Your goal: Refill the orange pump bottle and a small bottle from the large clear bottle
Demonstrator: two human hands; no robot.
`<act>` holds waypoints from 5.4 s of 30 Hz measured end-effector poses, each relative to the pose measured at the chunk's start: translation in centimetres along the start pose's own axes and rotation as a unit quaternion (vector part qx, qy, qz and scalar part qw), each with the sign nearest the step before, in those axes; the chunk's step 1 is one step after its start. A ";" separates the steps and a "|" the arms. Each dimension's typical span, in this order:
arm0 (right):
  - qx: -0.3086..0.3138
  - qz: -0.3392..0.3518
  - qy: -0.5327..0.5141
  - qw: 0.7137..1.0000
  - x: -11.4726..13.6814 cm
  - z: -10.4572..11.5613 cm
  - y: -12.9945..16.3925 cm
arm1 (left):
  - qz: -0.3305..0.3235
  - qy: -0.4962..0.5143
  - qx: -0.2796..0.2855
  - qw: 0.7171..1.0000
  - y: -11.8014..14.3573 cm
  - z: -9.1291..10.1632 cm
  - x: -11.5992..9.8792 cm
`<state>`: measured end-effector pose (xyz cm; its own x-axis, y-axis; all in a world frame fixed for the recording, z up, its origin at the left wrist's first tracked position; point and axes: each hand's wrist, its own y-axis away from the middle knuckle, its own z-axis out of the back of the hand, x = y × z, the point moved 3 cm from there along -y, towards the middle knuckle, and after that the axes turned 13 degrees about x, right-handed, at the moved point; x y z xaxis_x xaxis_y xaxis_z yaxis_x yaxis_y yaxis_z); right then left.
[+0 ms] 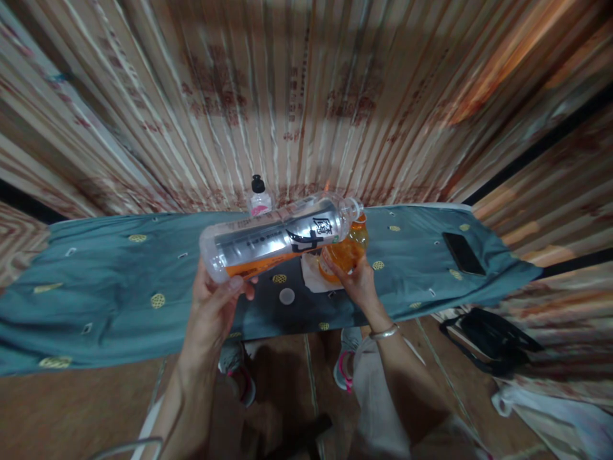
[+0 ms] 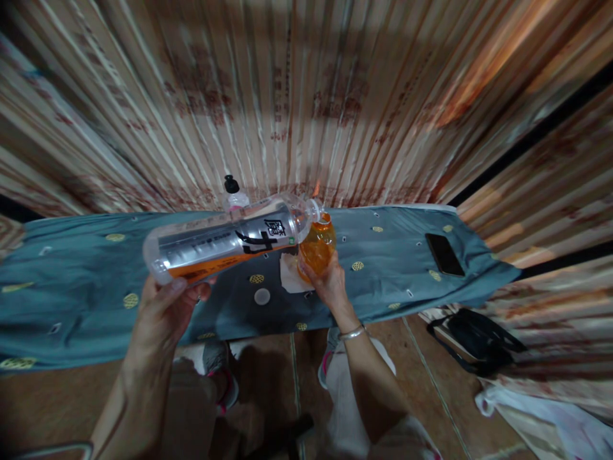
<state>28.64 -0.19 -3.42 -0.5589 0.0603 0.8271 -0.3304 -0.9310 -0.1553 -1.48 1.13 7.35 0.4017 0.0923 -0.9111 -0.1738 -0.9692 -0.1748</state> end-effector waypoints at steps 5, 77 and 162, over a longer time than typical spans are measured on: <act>0.005 -0.011 0.012 1.000 -0.1 0.0 -0.1 | 0.003 0.002 0.003 1.000 0.0 -0.1 -0.1; -0.006 -0.003 0.011 1.000 -0.2 0.0 0.0 | -0.003 -0.008 -0.001 1.000 0.1 -0.2 -0.4; 0.018 -0.012 0.013 1.000 0.2 0.2 0.0 | -0.005 -0.005 0.005 1.000 0.3 0.0 -0.5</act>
<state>28.64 -0.20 -3.13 -0.5710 0.0908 0.8159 -0.3168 -0.9413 -0.1169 -1.69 0.82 7.81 0.3938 0.1044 -0.9132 -0.1784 -0.9659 -0.1874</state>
